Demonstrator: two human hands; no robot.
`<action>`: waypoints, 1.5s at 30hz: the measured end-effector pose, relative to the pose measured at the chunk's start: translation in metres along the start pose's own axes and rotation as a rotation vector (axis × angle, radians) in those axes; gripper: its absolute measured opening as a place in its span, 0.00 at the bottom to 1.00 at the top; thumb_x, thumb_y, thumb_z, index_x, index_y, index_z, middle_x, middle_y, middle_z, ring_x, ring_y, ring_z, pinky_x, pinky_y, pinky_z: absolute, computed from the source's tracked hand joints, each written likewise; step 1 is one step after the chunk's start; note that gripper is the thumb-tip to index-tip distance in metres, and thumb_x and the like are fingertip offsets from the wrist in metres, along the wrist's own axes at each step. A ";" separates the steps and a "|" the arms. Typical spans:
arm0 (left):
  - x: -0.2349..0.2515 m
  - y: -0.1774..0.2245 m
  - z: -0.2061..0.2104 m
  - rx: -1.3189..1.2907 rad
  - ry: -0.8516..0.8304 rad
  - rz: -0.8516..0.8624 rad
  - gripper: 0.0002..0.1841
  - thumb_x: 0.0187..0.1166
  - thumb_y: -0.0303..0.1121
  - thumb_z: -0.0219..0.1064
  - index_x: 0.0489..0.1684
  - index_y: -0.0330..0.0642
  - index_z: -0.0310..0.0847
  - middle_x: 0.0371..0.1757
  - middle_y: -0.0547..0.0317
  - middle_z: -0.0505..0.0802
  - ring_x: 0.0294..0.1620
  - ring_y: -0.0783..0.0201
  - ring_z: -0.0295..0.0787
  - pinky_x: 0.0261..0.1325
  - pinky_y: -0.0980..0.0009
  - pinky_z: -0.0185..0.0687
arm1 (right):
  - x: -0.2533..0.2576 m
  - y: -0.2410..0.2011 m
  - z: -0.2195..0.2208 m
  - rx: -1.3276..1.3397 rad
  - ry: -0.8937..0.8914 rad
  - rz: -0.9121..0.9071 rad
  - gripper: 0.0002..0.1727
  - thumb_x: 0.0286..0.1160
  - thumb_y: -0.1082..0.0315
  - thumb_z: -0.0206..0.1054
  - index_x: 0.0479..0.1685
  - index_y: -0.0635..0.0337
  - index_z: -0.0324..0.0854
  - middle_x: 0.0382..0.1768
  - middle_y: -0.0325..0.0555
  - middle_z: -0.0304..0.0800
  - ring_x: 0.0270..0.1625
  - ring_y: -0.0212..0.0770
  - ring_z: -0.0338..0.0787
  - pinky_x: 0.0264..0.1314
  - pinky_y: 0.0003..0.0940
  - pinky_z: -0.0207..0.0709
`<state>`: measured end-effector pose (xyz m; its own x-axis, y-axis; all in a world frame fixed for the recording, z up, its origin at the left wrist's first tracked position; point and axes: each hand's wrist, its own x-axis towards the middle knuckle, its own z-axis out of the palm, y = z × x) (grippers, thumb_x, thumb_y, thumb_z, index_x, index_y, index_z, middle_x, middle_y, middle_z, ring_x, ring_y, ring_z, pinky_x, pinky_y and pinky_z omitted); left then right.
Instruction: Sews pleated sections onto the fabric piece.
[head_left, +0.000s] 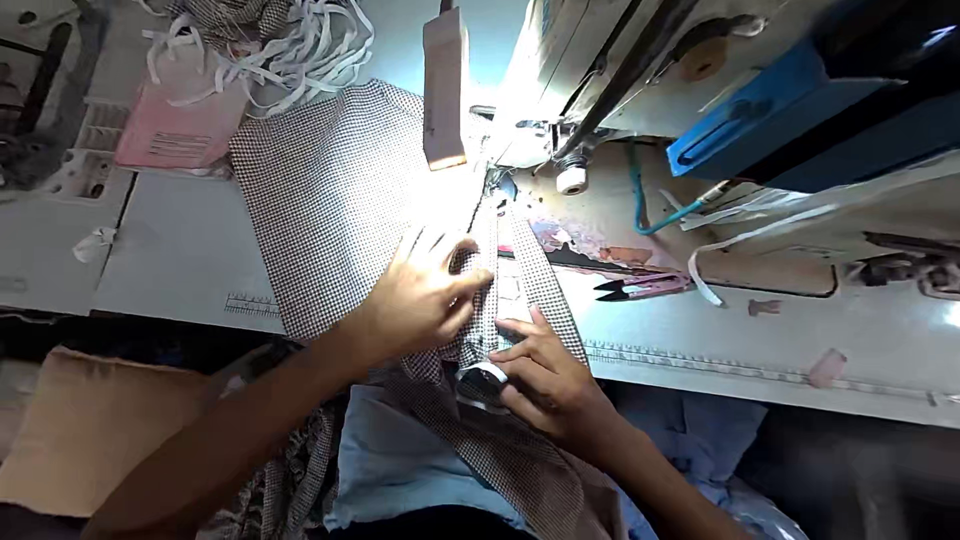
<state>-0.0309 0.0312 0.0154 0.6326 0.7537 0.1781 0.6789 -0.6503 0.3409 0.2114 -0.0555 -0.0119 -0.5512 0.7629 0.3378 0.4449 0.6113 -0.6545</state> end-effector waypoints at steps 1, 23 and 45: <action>-0.011 0.001 0.006 -0.001 0.014 -0.007 0.21 0.79 0.44 0.57 0.66 0.65 0.89 0.73 0.50 0.86 0.82 0.43 0.72 0.81 0.34 0.58 | 0.000 0.000 0.001 -0.004 0.003 -0.008 0.09 0.78 0.65 0.63 0.40 0.56 0.89 0.49 0.44 0.94 0.73 0.47 0.85 0.91 0.55 0.58; 0.051 -0.098 -0.008 0.010 0.027 0.280 0.22 0.86 0.57 0.51 0.72 0.75 0.85 0.60 0.47 0.89 0.79 0.42 0.72 0.85 0.25 0.32 | 0.065 0.041 -0.020 -0.235 -0.056 -0.124 0.11 0.78 0.67 0.63 0.40 0.61 0.91 0.49 0.48 0.95 0.72 0.49 0.86 0.88 0.54 0.65; -0.047 0.001 0.014 0.236 0.212 -0.428 0.39 0.84 0.68 0.44 0.86 0.54 0.73 0.89 0.42 0.71 0.91 0.37 0.58 0.85 0.25 0.47 | 0.125 0.060 -0.011 -0.430 0.130 0.040 0.12 0.77 0.66 0.65 0.46 0.60 0.92 0.52 0.49 0.93 0.60 0.47 0.90 0.67 0.43 0.83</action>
<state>-0.0550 -0.0061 -0.0062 0.2082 0.9429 0.2598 0.9404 -0.2660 0.2118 0.1771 0.0789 -0.0010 -0.4464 0.7913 0.4178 0.7325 0.5913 -0.3373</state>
